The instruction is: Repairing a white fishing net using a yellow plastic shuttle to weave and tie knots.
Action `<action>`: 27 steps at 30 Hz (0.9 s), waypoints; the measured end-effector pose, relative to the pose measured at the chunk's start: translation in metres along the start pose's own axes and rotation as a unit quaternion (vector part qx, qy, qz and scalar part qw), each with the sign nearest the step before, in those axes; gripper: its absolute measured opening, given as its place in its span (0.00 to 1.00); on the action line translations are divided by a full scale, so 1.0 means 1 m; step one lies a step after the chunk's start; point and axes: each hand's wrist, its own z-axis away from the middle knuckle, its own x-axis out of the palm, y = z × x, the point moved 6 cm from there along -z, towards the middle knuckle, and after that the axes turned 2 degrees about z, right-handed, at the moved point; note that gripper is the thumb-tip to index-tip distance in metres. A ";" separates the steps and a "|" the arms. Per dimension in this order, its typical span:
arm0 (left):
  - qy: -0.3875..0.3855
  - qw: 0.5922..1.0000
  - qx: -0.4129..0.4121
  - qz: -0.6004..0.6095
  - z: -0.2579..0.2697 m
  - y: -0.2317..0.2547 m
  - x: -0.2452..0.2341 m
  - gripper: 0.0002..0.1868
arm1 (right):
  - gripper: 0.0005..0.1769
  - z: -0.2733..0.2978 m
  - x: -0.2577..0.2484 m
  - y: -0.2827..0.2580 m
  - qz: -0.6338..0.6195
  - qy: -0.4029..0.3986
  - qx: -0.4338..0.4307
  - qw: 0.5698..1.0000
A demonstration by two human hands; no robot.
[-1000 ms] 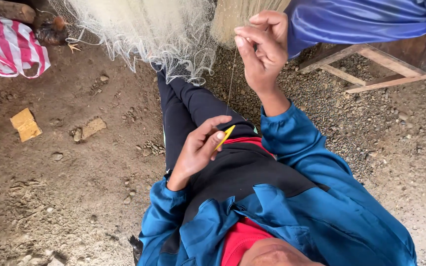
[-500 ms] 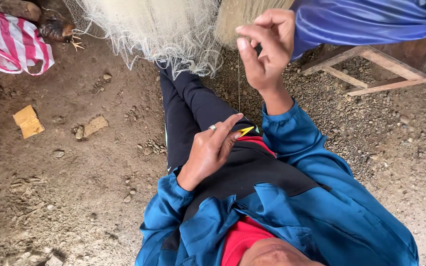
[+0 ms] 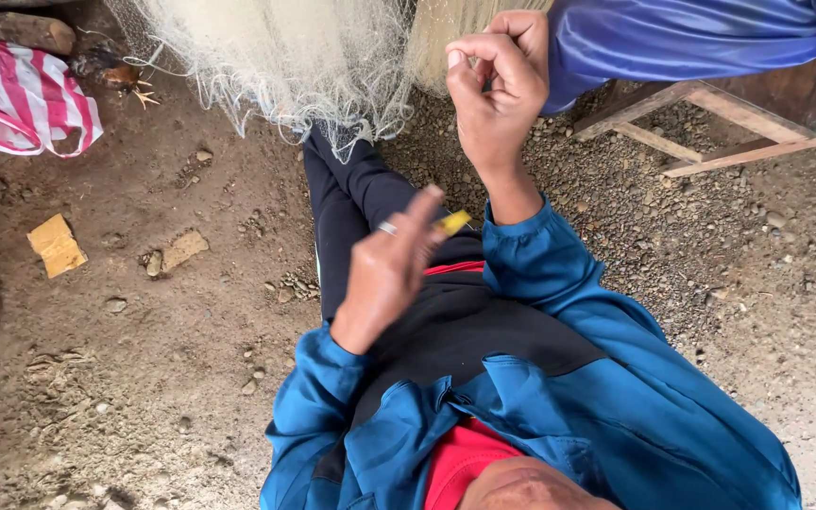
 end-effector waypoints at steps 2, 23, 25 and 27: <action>0.060 0.998 -0.011 -0.013 -0.016 -0.011 -0.019 0.19 | 0.09 -0.001 0.001 -0.001 0.022 0.009 -0.029 0.999; 0.177 0.958 0.131 -0.185 -0.083 -0.023 -0.043 0.10 | 0.09 0.012 -0.005 -0.011 0.101 0.074 -0.107 0.986; 0.182 0.955 0.138 -0.187 -0.082 -0.024 -0.043 0.11 | 0.08 0.012 -0.005 -0.012 0.093 0.070 -0.101 0.988; 0.195 0.950 0.144 -0.199 -0.080 -0.028 -0.042 0.11 | 0.08 0.012 -0.005 -0.013 0.097 0.062 -0.101 0.988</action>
